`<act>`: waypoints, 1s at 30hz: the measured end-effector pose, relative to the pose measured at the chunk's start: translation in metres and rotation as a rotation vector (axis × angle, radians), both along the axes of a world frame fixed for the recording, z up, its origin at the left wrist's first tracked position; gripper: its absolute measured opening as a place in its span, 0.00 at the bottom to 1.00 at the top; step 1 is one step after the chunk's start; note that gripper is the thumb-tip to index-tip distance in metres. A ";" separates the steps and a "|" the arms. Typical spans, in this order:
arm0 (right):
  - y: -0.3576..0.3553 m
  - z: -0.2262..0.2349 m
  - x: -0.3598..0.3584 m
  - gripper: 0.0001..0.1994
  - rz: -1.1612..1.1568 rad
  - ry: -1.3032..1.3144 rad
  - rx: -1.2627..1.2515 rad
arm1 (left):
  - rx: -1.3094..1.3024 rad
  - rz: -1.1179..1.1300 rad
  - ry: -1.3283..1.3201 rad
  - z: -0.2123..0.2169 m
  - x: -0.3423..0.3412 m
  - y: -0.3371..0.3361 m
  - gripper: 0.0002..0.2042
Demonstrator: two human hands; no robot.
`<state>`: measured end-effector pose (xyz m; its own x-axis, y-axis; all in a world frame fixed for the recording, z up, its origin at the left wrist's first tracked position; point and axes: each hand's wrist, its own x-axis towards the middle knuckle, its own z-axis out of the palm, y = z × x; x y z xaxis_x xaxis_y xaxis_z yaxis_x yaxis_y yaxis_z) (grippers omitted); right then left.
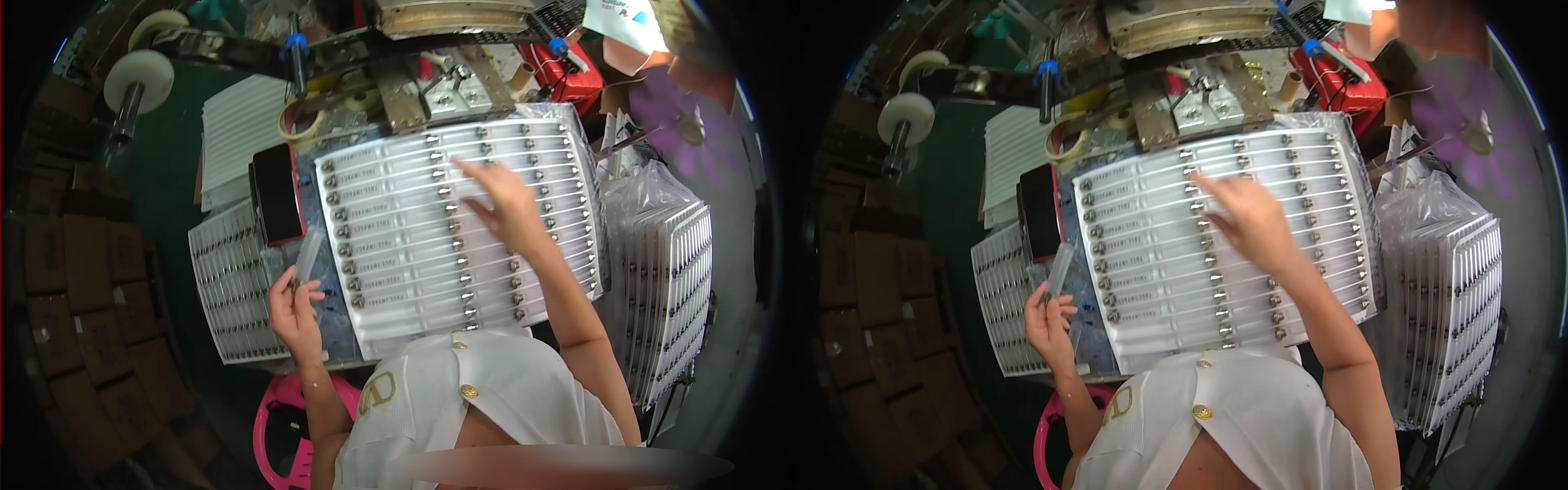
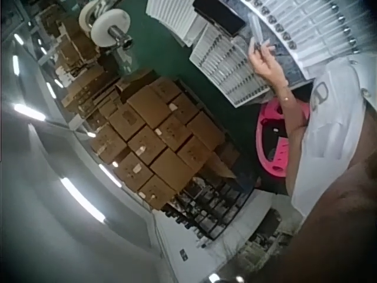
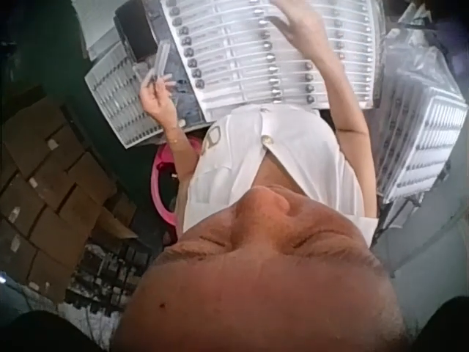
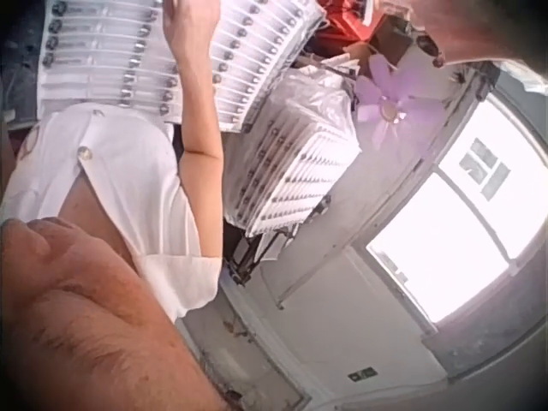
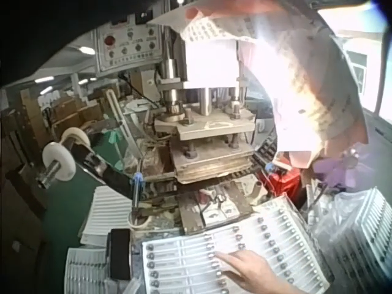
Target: Manually assemble or prepare small electronic components into a tray for heat-sealing or packaging.
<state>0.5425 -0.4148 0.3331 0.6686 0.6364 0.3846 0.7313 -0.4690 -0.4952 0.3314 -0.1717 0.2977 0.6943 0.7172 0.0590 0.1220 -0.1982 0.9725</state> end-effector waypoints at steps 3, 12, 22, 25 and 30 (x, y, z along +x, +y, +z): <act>0.012 -0.032 -0.075 0.21 0.370 0.021 -0.045 | -0.083 -0.207 0.066 -0.006 -0.009 0.004 0.13; 0.017 -0.045 -0.141 0.05 0.606 -0.049 -0.250 | 0.369 -0.612 0.224 -0.015 -0.022 -0.015 0.15; -0.002 -0.017 -0.099 0.11 0.453 0.708 0.127 | 0.606 -0.185 0.178 0.016 -0.030 -0.009 0.15; -0.026 -0.010 -0.046 0.22 0.118 0.558 0.206 | 0.590 -0.214 0.016 0.034 0.026 -0.008 0.14; -0.068 0.019 0.023 0.18 -0.213 0.397 0.313 | 0.862 -0.538 -0.184 0.040 0.192 -0.037 0.18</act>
<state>0.5654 -0.4828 0.3525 0.9026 0.3664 0.2262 0.3649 -0.3721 -0.8534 0.5238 -0.2088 0.3379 0.8390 -0.0214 0.5437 -0.3251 -0.8210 0.4693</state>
